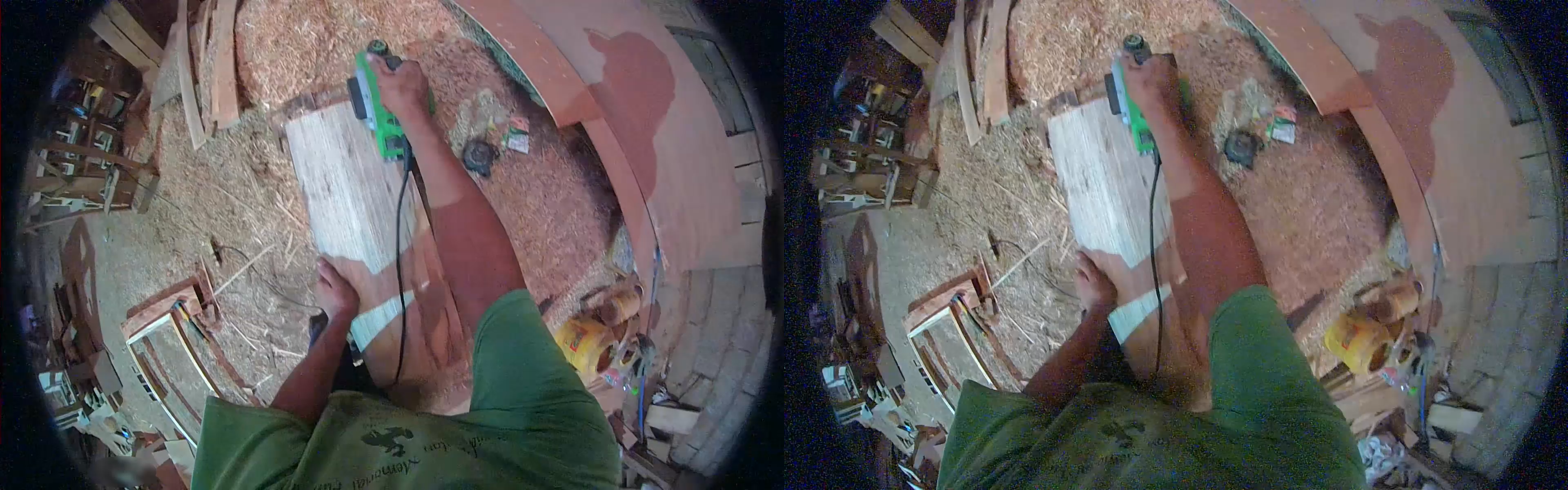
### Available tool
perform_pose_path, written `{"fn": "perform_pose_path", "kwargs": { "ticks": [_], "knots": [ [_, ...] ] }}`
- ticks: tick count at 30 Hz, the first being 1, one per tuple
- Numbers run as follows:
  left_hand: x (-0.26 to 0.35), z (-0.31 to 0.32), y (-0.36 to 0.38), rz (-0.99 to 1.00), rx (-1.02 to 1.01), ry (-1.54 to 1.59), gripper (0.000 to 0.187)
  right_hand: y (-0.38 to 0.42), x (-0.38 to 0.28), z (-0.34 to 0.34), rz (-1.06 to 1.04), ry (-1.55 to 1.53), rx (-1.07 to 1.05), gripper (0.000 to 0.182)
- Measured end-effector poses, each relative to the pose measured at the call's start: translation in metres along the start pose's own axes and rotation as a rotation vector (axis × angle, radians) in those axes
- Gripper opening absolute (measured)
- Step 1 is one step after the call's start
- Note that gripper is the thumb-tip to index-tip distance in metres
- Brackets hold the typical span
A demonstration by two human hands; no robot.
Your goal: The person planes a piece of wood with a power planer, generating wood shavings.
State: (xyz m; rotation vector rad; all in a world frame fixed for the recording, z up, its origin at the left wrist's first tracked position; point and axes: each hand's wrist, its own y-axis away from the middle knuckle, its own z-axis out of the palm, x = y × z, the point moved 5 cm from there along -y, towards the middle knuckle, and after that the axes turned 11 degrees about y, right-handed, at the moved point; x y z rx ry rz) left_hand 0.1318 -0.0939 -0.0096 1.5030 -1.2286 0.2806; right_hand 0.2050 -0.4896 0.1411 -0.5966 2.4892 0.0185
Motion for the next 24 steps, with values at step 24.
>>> {"fn": "perform_pose_path", "kwargs": {
  "ticks": [24],
  "knots": [
    [-0.018, 0.004, -0.012, 0.162, 0.132, 0.037, 0.103, 0.565, 0.163, -0.151, 0.432, 0.234, -0.153, 0.070]
  ]
}}
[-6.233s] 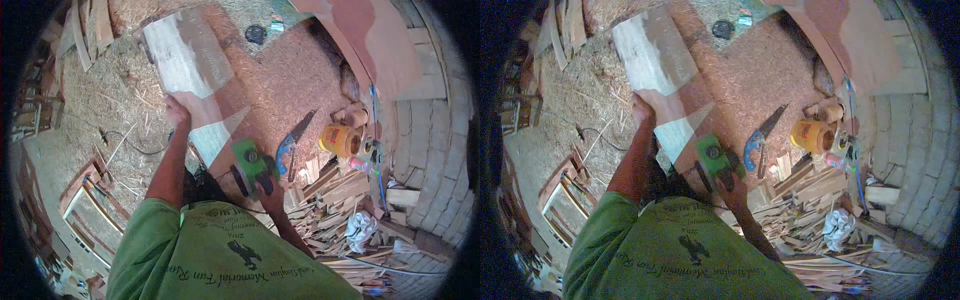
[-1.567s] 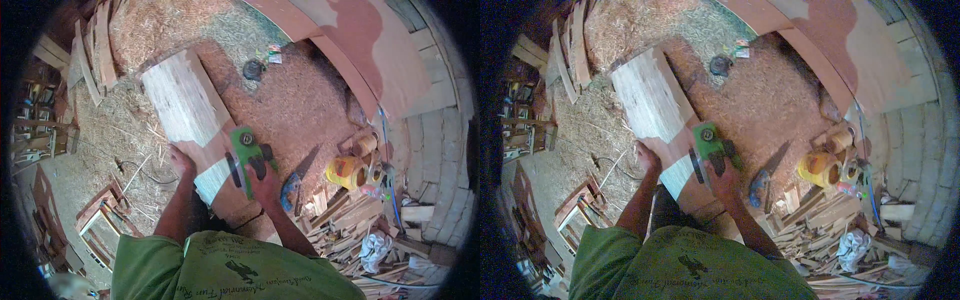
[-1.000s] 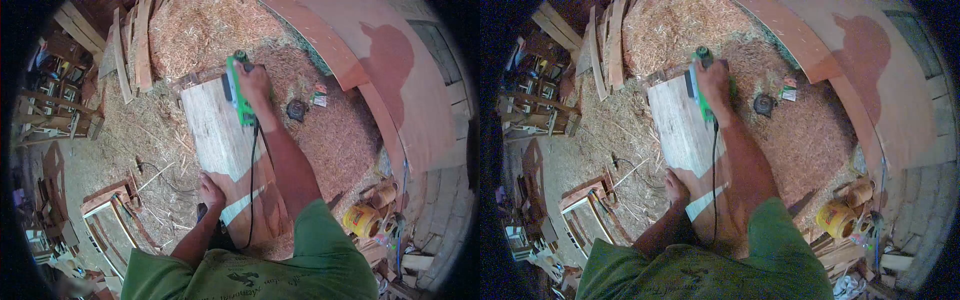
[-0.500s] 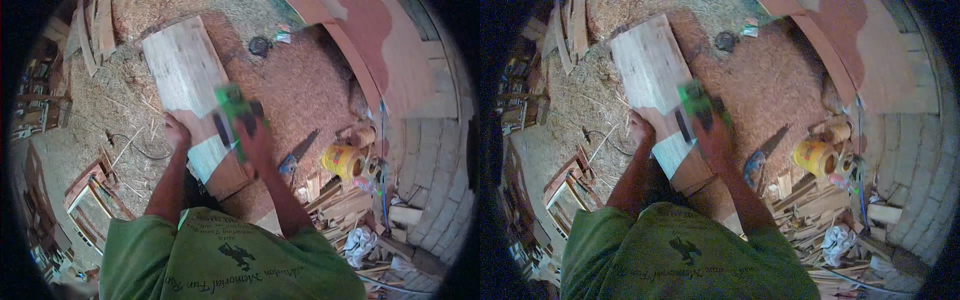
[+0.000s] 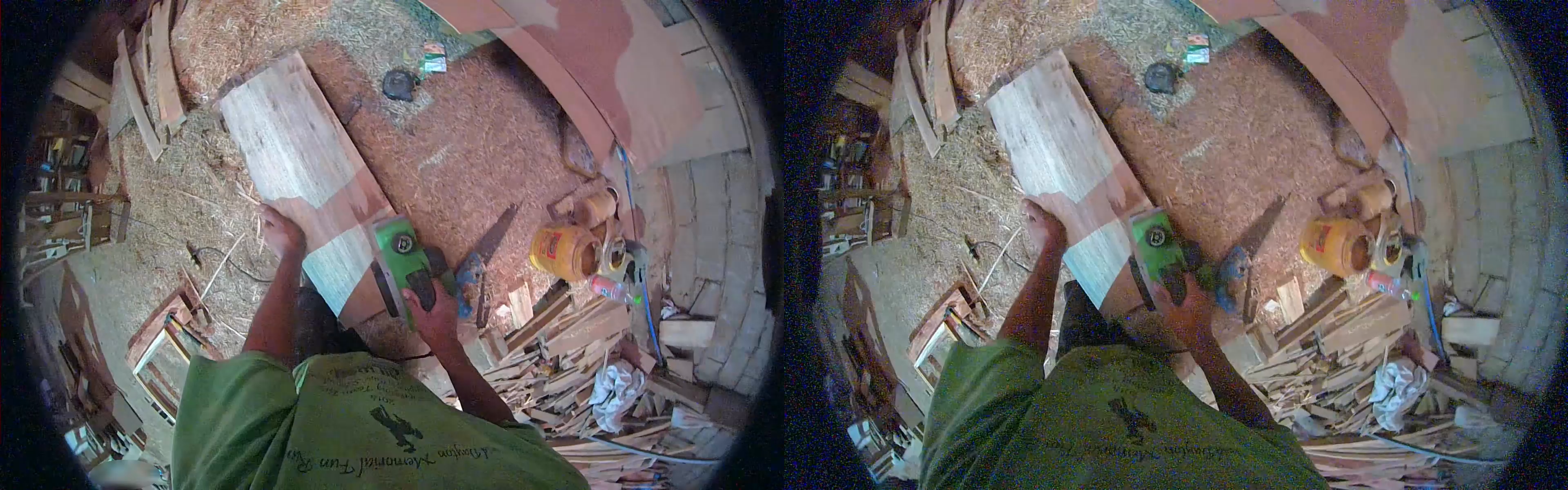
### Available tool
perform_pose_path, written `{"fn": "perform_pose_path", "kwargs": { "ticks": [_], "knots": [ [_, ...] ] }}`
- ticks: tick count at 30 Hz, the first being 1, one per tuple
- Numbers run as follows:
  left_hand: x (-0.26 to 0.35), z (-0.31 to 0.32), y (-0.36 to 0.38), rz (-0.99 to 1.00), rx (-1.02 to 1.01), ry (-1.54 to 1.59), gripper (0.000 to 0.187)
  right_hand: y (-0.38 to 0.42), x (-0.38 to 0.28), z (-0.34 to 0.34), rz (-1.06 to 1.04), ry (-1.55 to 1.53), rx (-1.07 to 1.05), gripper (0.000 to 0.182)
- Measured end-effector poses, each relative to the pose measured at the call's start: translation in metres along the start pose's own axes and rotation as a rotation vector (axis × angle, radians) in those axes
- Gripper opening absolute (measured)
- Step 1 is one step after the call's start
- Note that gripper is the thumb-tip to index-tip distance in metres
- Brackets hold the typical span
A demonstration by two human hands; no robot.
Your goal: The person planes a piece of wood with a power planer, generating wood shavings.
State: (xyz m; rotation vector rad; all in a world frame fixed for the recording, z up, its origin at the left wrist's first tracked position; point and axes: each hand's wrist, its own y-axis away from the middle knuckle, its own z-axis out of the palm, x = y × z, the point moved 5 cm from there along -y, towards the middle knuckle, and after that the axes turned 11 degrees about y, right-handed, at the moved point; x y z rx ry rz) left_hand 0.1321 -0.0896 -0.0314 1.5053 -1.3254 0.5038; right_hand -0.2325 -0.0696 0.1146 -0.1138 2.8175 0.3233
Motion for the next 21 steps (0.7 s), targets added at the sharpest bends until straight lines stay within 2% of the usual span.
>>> {"fn": "perform_pose_path", "kwargs": {
  "ticks": [2, 5, 7, 8, 12, 15, 17, 19, 20, 21],
  "knots": [
    [0.002, 0.001, 0.001, -0.021, 0.001, 0.018, 0.104, -0.033, -0.027, -0.005, 0.092, -0.167, -0.196, 0.072],
    [0.001, 0.001, 0.001, -0.058, -0.052, -0.013, 0.105, -0.072, -0.054, 0.009, -0.003, -0.272, 0.063, 0.049],
    [-0.004, -0.001, -0.003, -0.087, -0.093, -0.056, 0.106, -0.105, -0.092, -0.010, -0.021, -0.338, -0.013, 0.050],
    [0.000, -0.002, 0.001, -0.015, -0.007, -0.016, 0.105, -0.124, -0.115, -0.019, -0.031, -0.373, -0.055, 0.051],
    [0.025, -0.005, 0.014, -0.088, -0.097, 0.038, 0.103, -0.195, -0.177, -0.018, -0.102, -0.277, 0.010, 0.055],
    [0.031, -0.007, 0.018, -0.102, 0.002, -0.028, 0.107, -0.247, -0.221, -0.017, -0.193, -0.280, 0.030, 0.057],
    [0.013, -0.004, 0.009, -0.106, 0.018, 0.002, 0.101, -0.285, -0.247, -0.004, -0.251, -0.289, 0.021, 0.059],
    [-0.003, 0.000, -0.001, -0.137, -0.033, 0.033, 0.096, -0.325, -0.277, 0.009, -0.373, -0.283, 0.179, 0.057],
    [0.004, -0.001, 0.002, -0.111, -0.104, 0.089, 0.089, -0.342, -0.293, 0.013, -0.430, -0.280, 0.258, 0.056],
    [0.006, -0.001, 0.004, -0.093, -0.084, 0.067, 0.086, -0.358, -0.310, 0.013, -0.436, -0.275, 0.275, 0.058]
  ]
}}
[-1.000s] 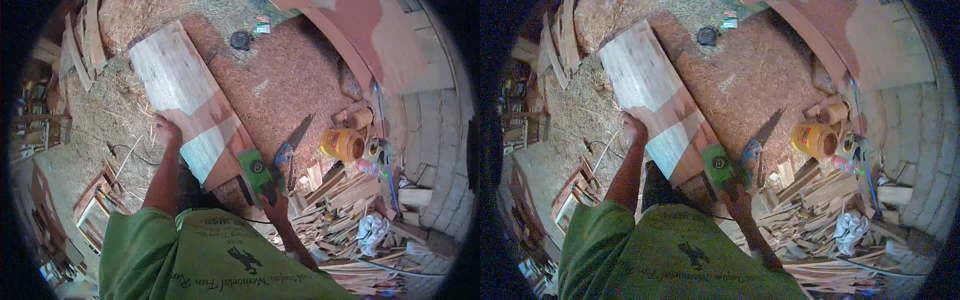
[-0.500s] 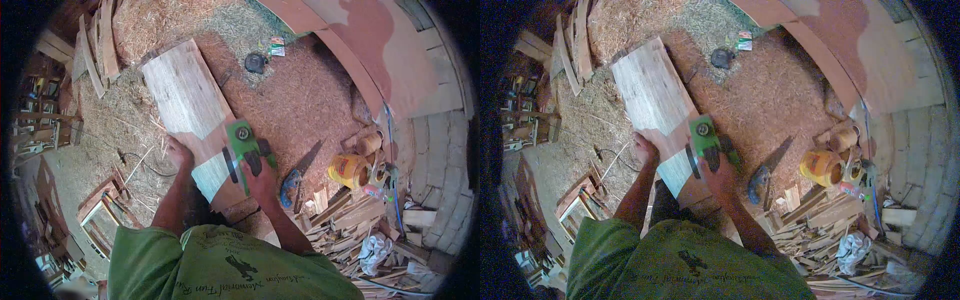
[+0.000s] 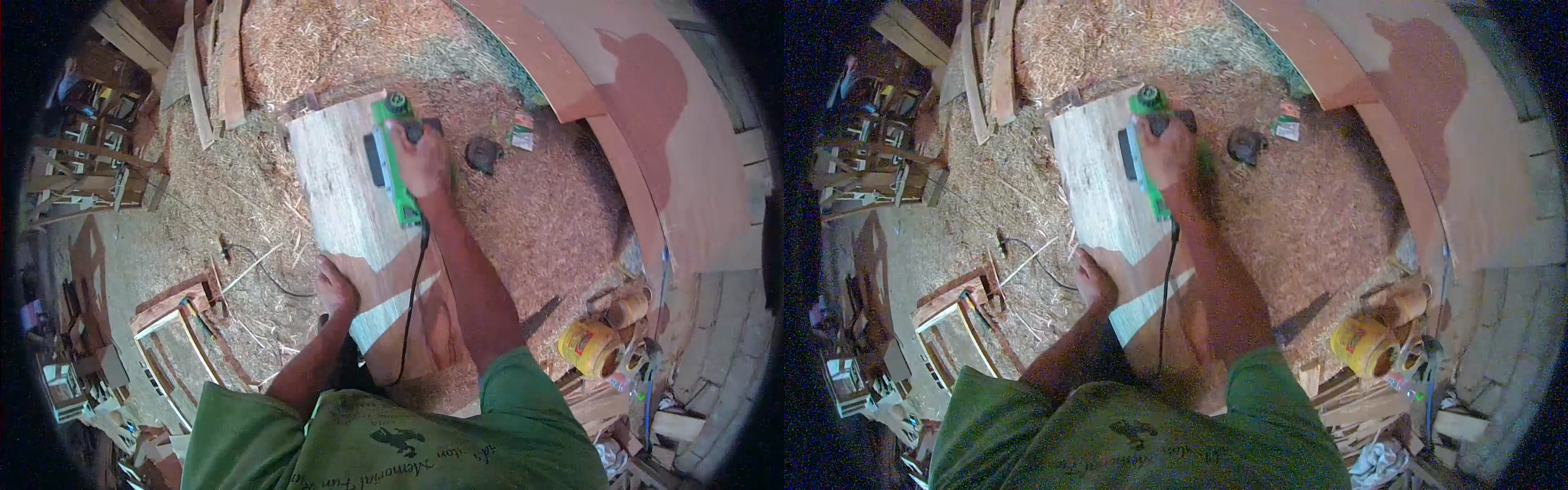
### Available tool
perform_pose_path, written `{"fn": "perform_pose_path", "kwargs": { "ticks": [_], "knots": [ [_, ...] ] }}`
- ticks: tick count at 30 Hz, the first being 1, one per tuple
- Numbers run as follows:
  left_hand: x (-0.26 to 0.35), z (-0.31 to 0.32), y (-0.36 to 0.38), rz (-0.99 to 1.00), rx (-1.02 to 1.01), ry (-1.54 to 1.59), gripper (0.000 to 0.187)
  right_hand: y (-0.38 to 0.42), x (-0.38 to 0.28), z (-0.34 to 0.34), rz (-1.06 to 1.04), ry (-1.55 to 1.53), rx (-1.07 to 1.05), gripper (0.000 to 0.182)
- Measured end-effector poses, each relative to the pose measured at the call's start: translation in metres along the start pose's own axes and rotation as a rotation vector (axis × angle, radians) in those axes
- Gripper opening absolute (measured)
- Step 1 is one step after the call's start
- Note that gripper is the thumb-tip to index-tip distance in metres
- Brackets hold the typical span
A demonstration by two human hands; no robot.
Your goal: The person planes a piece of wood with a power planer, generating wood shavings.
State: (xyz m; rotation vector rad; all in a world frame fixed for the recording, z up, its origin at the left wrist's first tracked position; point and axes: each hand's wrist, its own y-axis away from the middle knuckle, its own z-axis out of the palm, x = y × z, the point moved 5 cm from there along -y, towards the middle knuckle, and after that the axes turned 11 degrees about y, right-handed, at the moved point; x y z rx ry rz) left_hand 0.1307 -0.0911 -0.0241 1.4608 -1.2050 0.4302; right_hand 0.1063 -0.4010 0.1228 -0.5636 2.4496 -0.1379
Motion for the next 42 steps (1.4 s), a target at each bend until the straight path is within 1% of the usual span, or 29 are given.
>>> {"fn": "perform_pose_path", "kwargs": {
  "ticks": [2, 3, 5, 6, 8, 9, 11, 12, 14, 15, 16, 17, 18, 19, 20, 21, 22, 23, 24, 26, 27, 30, 32, 33, 36, 37, 39, 40, 42],
  "knots": [
    [0.003, -0.001, 0.002, 0.036, 0.040, -0.045, 0.082, -0.041, -0.020, 0.010, -0.017, 0.016, 0.029, 0.062],
    [-0.013, 0.001, -0.007, -0.006, 0.026, -0.071, 0.079, -0.061, -0.029, 0.017, 0.001, 0.024, -0.034, 0.069],
    [-0.002, 0.000, -0.006, 0.059, 0.021, -0.059, 0.078, -0.095, -0.041, 0.029, 0.040, 0.045, -0.159, 0.083],
    [0.000, 0.000, -0.003, 0.086, 0.013, -0.055, 0.077, -0.105, -0.047, 0.030, 0.042, 0.031, -0.168, 0.084],
    [-0.024, -0.006, -0.013, 0.116, 0.063, -0.116, 0.098, -0.105, -0.051, 0.026, 0.057, 0.025, -0.203, 0.085],
    [-0.031, -0.003, -0.019, 0.132, 0.056, -0.110, 0.098, -0.100, -0.053, 0.021, 0.069, 0.008, -0.186, 0.076],
    [-0.020, 0.002, -0.016, 0.060, 0.021, -0.139, 0.098, -0.094, -0.030, 0.045, 0.074, -0.088, -0.213, 0.069],
    [-0.012, 0.000, -0.009, -0.033, -0.009, -0.182, 0.097, -0.062, -0.021, 0.032, 0.074, -0.077, -0.188, 0.065],
    [-0.004, 0.001, -0.003, 0.143, 0.038, -0.116, 0.078, 0.004, -0.006, 0.003, 0.075, -0.056, -0.140, 0.056],
    [-0.003, 0.003, -0.004, 0.204, 0.012, -0.044, 0.080, 0.050, -0.001, -0.024, 0.005, 0.069, -0.040, 0.055],
    [-0.001, 0.005, -0.003, 0.269, -0.009, 0.035, 0.081, 0.101, 0.008, -0.049, 0.069, 0.051, -0.139, 0.054],
    [0.003, 0.005, 0.002, 0.244, 0.012, 0.006, 0.083, 0.154, 0.016, -0.076, 0.132, 0.024, -0.235, 0.054],
    [0.011, 0.000, 0.008, 0.224, 0.034, -0.029, 0.086, 0.207, 0.028, -0.096, 0.194, -0.048, -0.268, 0.057],
    [0.015, -0.002, 0.011, 0.212, 0.054, -0.066, 0.088, 0.261, 0.026, -0.129, 0.325, -0.046, -0.350, 0.054],
    [0.009, -0.001, 0.007, 0.173, 0.029, -0.038, 0.090, 0.323, 0.051, -0.141, 0.348, -0.083, -0.363, 0.052],
    [0.000, 0.002, -0.002, 0.138, 0.005, -0.011, 0.093, 0.394, 0.084, -0.147, 0.334, 0.065, -0.279, 0.051],
    [-0.006, 0.005, -0.006, 0.100, -0.016, 0.017, 0.095, 0.430, 0.079, -0.178, 0.410, -0.062, -0.393, 0.055],
    [0.001, 0.001, 0.000, 0.053, 0.014, -0.083, 0.101, 0.471, 0.080, -0.200, 0.414, -0.037, -0.342, 0.055],
    [0.003, 0.001, 0.002, 0.046, 0.024, -0.080, 0.102, 0.499, 0.082, -0.211, 0.423, -0.012, -0.295, 0.055],
    [0.002, 0.001, 0.005, 0.029, 0.041, -0.085, 0.103, 0.516, 0.086, -0.209, 0.425, 0.046, -0.282, 0.053],
    [0.002, 0.000, 0.008, 0.026, 0.038, -0.106, 0.103, 0.520, 0.089, -0.207, 0.420, 0.074, -0.277, 0.052],
    [0.010, -0.001, 0.009, 0.029, 0.063, -0.127, 0.102, 0.492, 0.085, -0.184, 0.397, 0.237, -0.229, 0.050],
    [0.014, -0.003, 0.015, 0.023, 0.099, -0.118, 0.101, 0.466, 0.081, -0.168, 0.427, 0.171, -0.228, 0.049],
    [0.019, -0.005, 0.018, 0.026, 0.104, -0.147, 0.097, 0.449, 0.079, -0.160, 0.436, 0.139, -0.228, 0.048],
    [0.011, -0.002, 0.009, 0.114, 0.055, -0.104, 0.094, 0.405, 0.072, -0.141, 0.482, 0.035, -0.257, 0.046],
    [0.003, 0.001, 0.003, 0.113, 0.069, -0.042, 0.091, 0.383, 0.064, -0.135, 0.467, 0.031, -0.246, 0.047],
    [0.000, 0.001, -0.002, 0.067, 0.060, -0.071, 0.090, 0.333, 0.045, -0.125, 0.432, 0.018, -0.219, 0.047],
    [-0.003, 0.001, -0.002, 0.042, 0.054, -0.087, 0.089, 0.310, 0.040, -0.116, 0.438, 0.011, -0.239, 0.049],
    [-0.006, 0.003, -0.005, 0.170, 0.114, -0.060, 0.086, 0.260, 0.030, -0.098, 0.443, 0.003, -0.279, 0.052]
  ]
}}
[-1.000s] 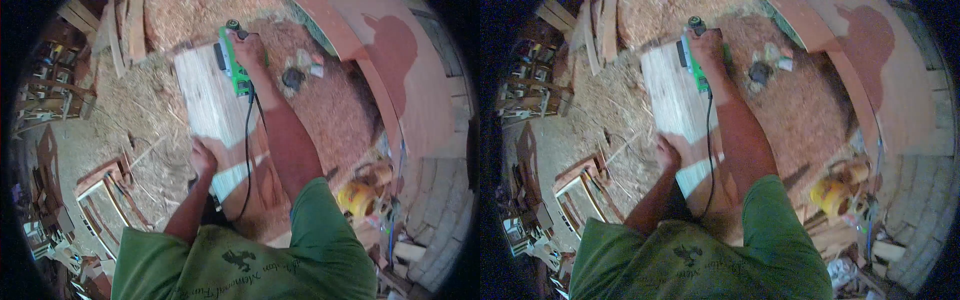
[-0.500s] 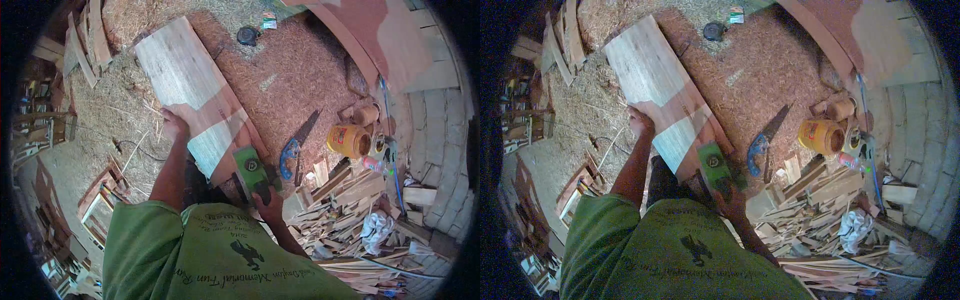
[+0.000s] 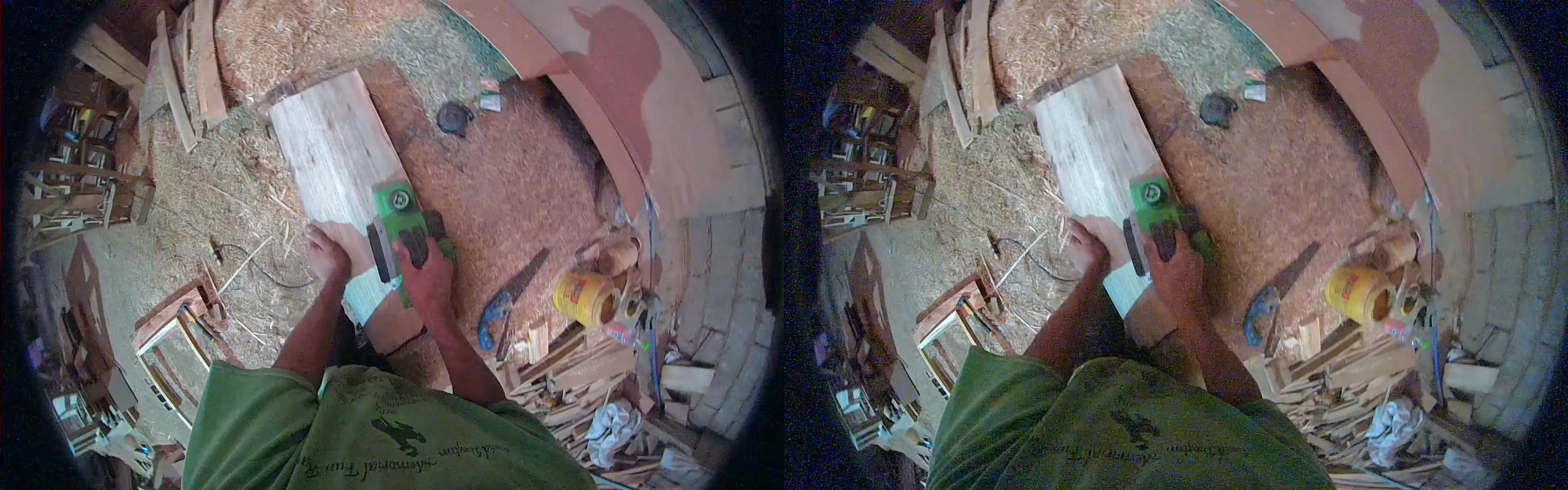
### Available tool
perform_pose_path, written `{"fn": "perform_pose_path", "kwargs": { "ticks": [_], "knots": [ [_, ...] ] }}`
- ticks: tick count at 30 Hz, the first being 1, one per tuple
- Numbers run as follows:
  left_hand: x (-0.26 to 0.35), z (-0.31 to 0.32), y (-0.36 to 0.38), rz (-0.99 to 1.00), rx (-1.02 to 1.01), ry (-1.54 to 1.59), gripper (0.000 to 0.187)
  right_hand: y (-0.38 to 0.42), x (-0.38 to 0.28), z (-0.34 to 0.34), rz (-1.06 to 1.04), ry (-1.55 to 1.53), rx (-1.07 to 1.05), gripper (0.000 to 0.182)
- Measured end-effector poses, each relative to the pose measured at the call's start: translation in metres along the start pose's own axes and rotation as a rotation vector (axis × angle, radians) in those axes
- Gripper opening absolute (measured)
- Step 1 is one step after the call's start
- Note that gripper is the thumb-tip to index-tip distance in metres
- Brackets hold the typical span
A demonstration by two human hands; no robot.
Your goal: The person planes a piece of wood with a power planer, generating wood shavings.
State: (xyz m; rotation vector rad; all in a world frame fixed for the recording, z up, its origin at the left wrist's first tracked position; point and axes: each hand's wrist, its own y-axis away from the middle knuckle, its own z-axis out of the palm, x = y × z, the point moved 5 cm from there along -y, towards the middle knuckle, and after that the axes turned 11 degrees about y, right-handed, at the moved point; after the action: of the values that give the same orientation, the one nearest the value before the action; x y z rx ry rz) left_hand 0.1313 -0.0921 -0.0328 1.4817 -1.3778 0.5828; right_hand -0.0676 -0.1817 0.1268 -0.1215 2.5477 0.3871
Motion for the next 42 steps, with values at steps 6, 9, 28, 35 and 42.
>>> {"fn": "perform_pose_path", "kwargs": {
  "ticks": [6, 9, 28, 35, 42],
  "knots": [
    [0.010, -0.004, 0.002, 0.005, -0.058, -0.085, 0.078, -0.097, -0.088, 0.008, -0.109, -0.010, 0.005, 0.066],
    [0.014, -0.006, 0.004, -0.015, -0.002, -0.159, 0.077, -0.151, -0.123, 0.023, -0.202, -0.022, 0.061, 0.064],
    [-0.007, -0.001, 0.000, -0.308, -0.127, -0.116, 0.068, -0.226, -0.182, 0.031, -0.283, -0.052, 0.072, 0.063],
    [-0.060, 0.010, -0.032, -0.225, -0.222, -0.196, 0.059, 0.056, 0.021, -0.036, 0.140, 0.180, -0.034, 0.067],
    [-0.115, 0.046, -0.105, 0.143, -0.483, -0.839, 0.062, 0.290, 0.135, -0.082, 0.748, -0.082, 0.158, 0.054]
  ]
}}
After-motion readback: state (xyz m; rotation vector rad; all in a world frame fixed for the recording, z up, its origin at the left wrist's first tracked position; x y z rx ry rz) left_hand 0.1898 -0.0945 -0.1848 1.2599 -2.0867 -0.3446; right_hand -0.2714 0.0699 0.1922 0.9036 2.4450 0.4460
